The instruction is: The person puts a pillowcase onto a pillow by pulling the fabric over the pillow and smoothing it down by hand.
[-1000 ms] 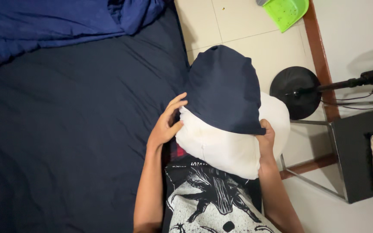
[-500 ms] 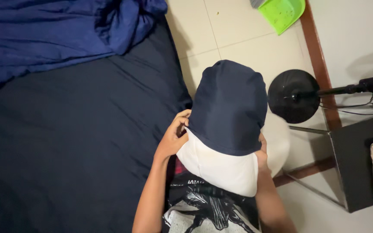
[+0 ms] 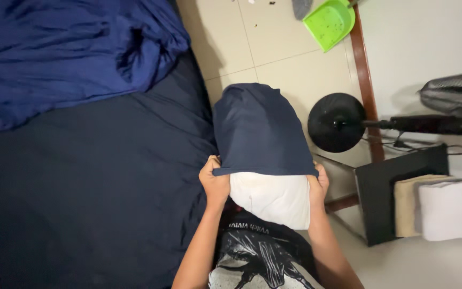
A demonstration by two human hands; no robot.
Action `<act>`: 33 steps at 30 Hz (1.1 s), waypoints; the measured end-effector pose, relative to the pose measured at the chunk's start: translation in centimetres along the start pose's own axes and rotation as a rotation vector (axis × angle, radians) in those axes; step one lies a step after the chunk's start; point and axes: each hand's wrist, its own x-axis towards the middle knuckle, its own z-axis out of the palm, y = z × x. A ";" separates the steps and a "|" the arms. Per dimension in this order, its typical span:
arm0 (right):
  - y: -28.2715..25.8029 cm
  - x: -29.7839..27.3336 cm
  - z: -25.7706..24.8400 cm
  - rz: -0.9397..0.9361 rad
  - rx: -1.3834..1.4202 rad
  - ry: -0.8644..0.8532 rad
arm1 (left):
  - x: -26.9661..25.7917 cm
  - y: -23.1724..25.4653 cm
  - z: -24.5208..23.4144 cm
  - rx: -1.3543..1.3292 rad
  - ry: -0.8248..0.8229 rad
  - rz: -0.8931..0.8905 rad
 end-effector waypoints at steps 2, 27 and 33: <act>-3.2 0.0 4.3 -0.098 -0.611 0.154 | -0.2 3.4 1.1 0.055 0.133 -0.011; -16.6 3.5 15.8 0.193 -0.548 -0.147 | -1.7 19.7 -0.7 0.060 -0.195 -0.032; -15.7 5.9 14.6 -0.096 -0.691 -0.526 | -2.3 20.6 0.6 0.176 -0.058 -0.146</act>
